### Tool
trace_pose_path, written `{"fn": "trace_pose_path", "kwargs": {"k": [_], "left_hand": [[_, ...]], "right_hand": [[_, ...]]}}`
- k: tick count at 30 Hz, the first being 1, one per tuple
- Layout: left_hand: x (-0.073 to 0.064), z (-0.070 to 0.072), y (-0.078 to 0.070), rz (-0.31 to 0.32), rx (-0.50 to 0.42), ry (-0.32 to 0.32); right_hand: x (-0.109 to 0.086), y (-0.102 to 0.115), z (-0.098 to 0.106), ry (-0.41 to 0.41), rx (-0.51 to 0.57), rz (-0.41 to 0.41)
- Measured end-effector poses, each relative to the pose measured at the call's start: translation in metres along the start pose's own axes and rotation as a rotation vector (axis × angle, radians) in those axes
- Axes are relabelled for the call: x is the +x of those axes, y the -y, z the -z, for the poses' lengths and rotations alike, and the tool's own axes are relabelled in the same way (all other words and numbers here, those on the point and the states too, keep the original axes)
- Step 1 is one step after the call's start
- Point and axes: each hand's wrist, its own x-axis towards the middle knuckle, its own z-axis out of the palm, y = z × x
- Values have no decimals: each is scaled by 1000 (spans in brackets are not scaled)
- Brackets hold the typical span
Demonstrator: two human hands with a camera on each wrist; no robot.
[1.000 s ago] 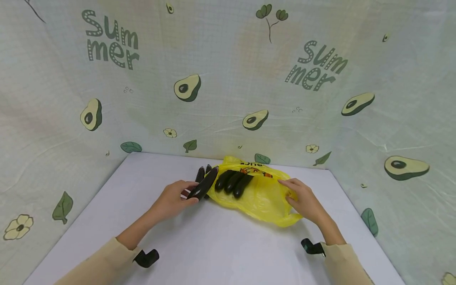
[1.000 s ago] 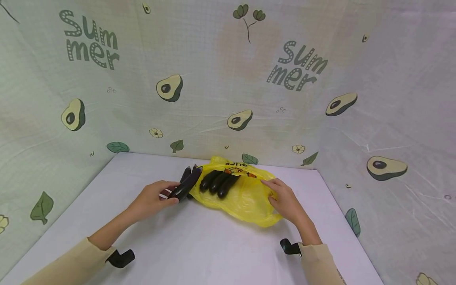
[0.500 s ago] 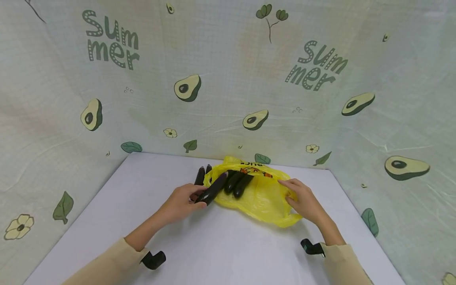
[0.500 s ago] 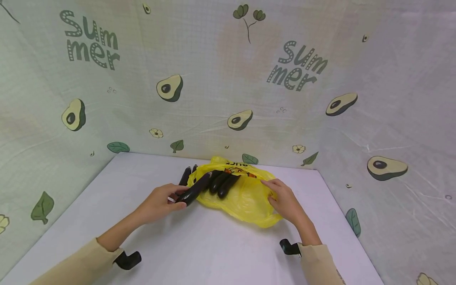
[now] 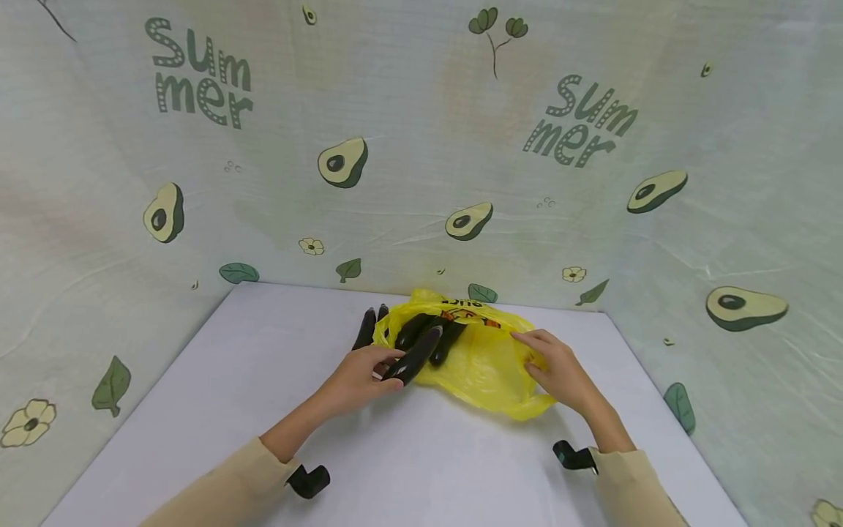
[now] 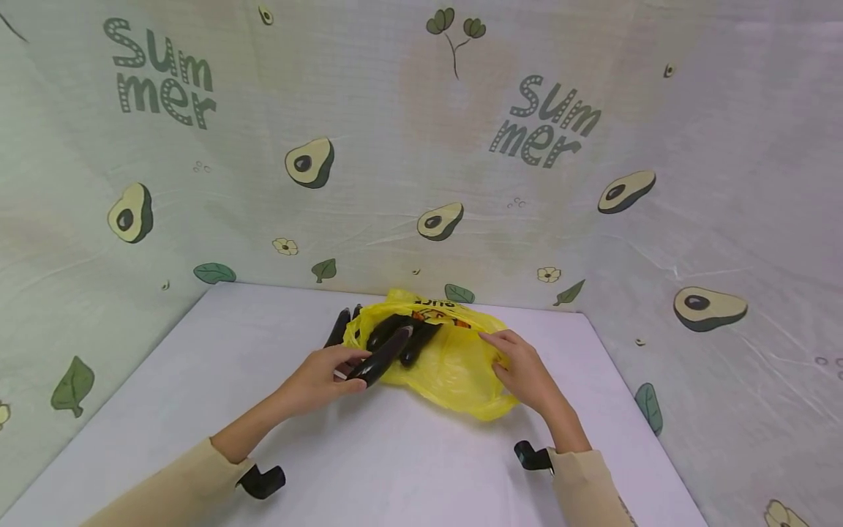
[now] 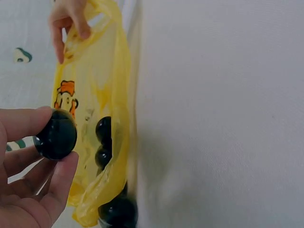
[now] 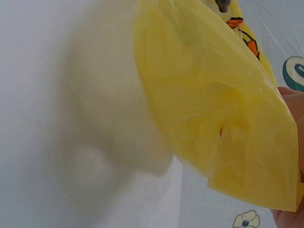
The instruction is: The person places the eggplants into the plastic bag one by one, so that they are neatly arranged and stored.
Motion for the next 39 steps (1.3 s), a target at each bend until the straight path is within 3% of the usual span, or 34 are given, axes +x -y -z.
{"fn": "trace_pose_path", "kwargs": {"k": [13, 20, 39], "left_hand": [[24, -32, -8, 3, 12, 35], [35, -45, -4, 19, 39, 32], [54, -63, -6, 61, 49, 21]], "right_hand": [[1, -1, 0, 19, 10, -20], [0, -3, -1, 28, 7, -24], [0, -4, -3, 31, 11, -47]]}}
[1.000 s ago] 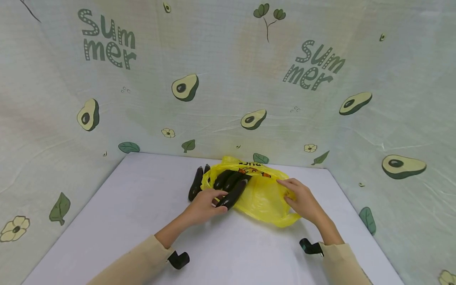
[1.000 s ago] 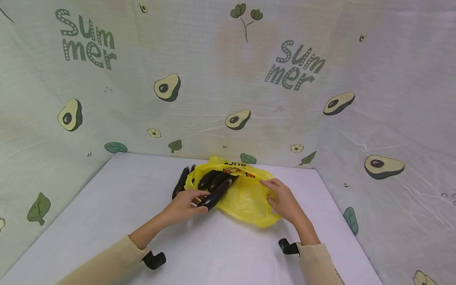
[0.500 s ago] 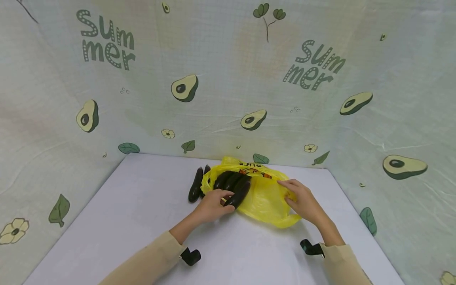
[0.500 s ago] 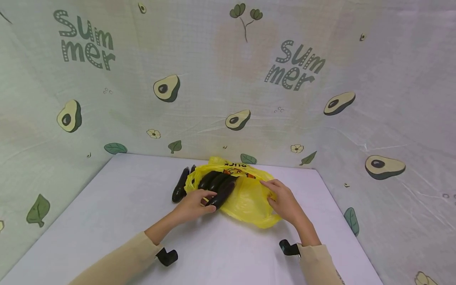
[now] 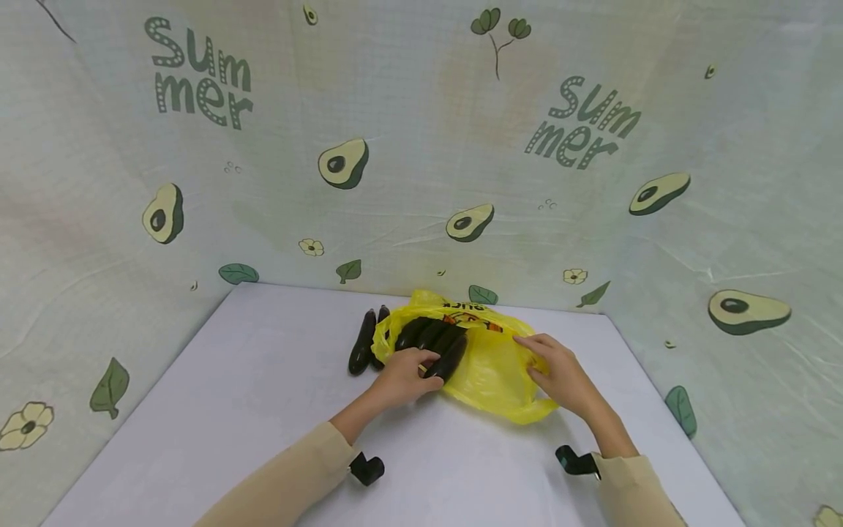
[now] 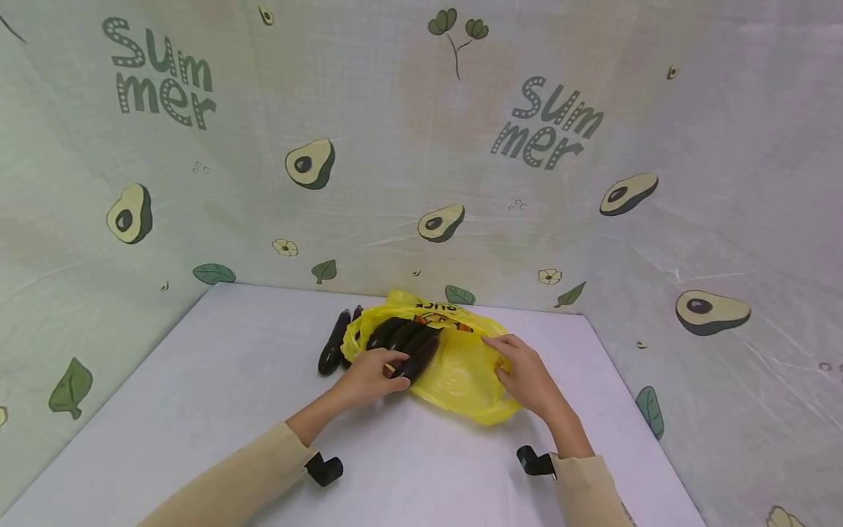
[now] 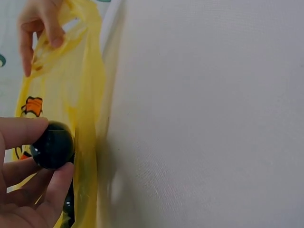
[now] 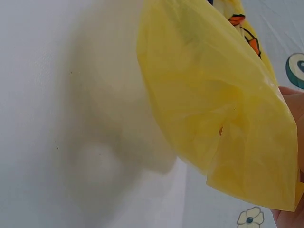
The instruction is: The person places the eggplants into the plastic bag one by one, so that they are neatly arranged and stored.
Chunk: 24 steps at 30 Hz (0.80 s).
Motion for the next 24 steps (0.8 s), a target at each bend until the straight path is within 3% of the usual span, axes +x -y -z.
{"fn": "trace_pose_path", "kwargs": {"k": [13, 24], "left_hand": [[11, -18, 2, 0, 20, -60], [17, -31, -5, 12, 48, -164]], "right_hand": [[0, 0, -3, 4, 8, 8], [0, 0, -3, 7, 0, 5]]}}
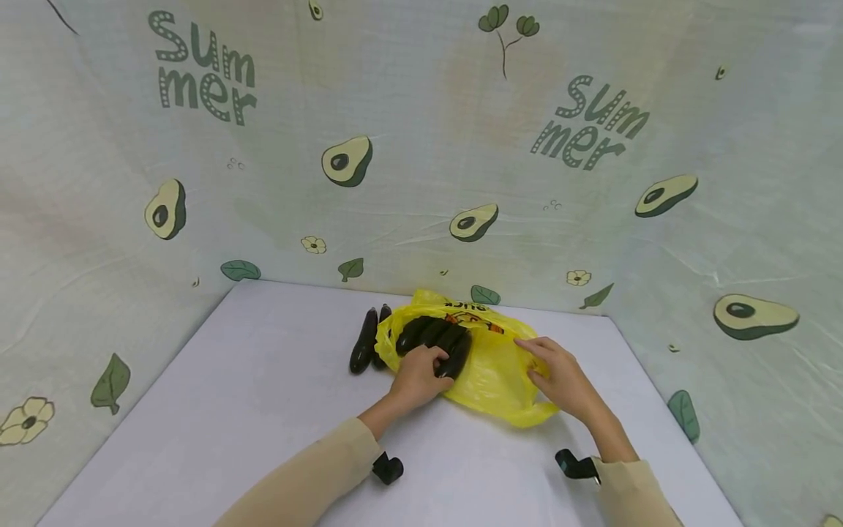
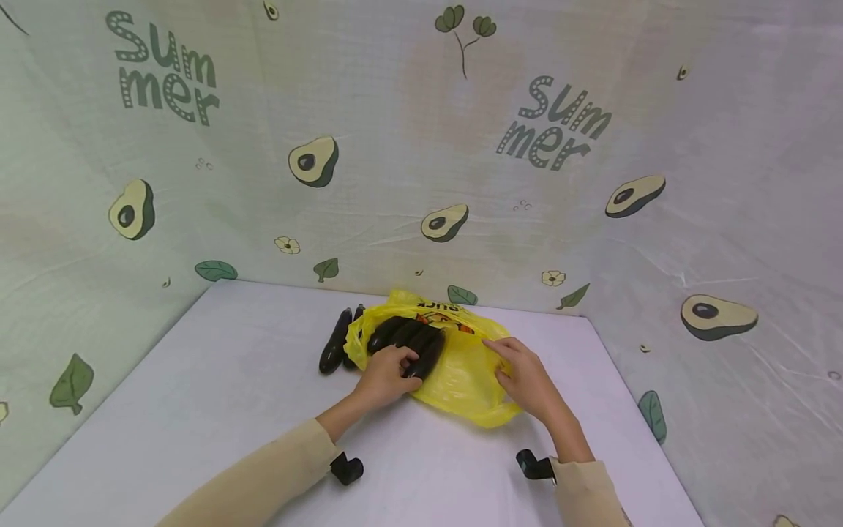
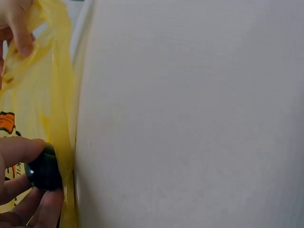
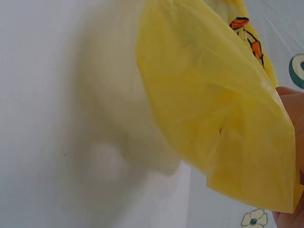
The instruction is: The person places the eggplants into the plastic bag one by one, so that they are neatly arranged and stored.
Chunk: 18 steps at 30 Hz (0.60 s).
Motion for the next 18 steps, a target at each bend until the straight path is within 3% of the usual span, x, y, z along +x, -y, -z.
{"fn": "trace_pose_path", "kwargs": {"k": [18], "left_hand": [[5, -19, -2, 37, -23, -143]], "right_hand": [[-2, 0, 1, -5, 5, 16]]}}
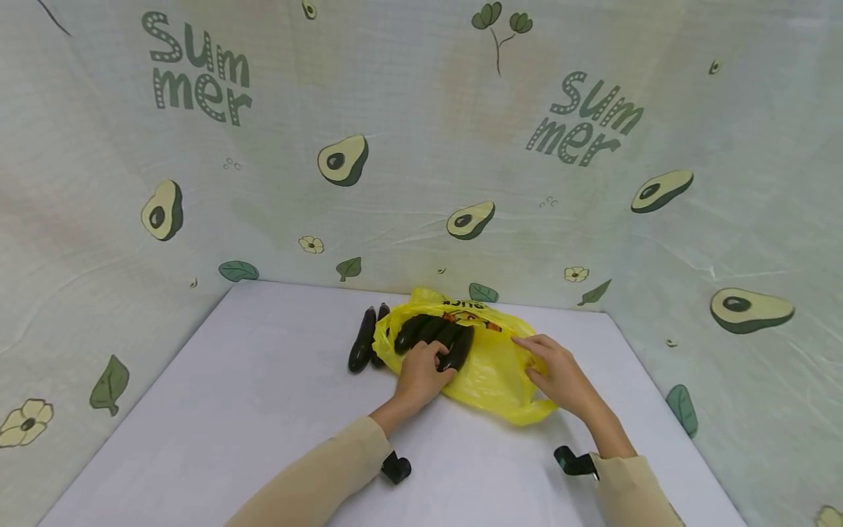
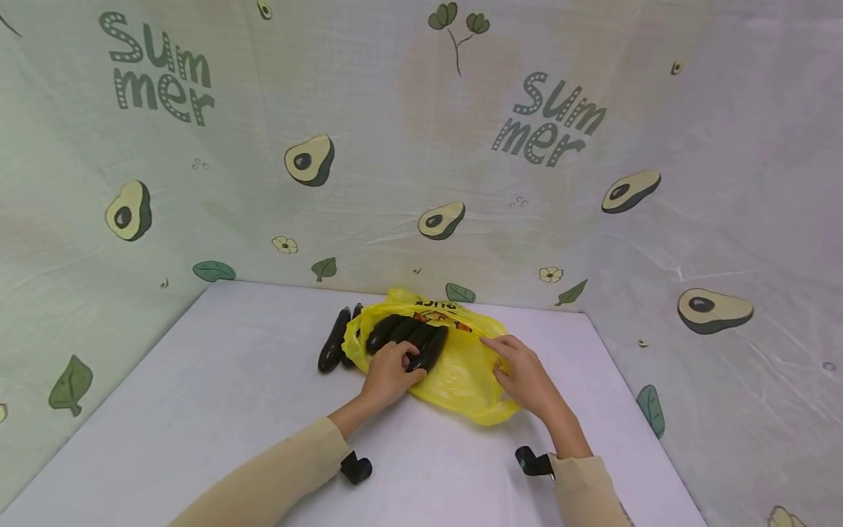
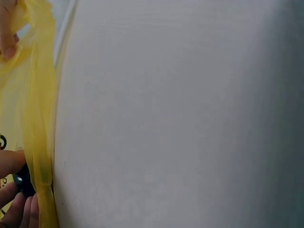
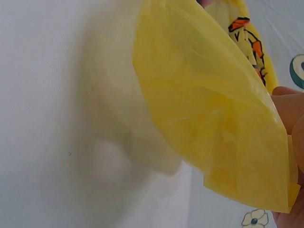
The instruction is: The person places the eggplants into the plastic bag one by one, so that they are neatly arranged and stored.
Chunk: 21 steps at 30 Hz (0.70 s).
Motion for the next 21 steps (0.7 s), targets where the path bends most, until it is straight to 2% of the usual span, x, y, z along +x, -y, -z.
{"fn": "trace_pose_path", "kwargs": {"k": [10, 21], "left_hand": [[2, -12, -3, 64, -64, -80], [2, -13, -8, 112, -89, -101]], "right_hand": [[1, 0, 1, -1, 1, -7], [1, -1, -1, 13, 15, -14]]}}
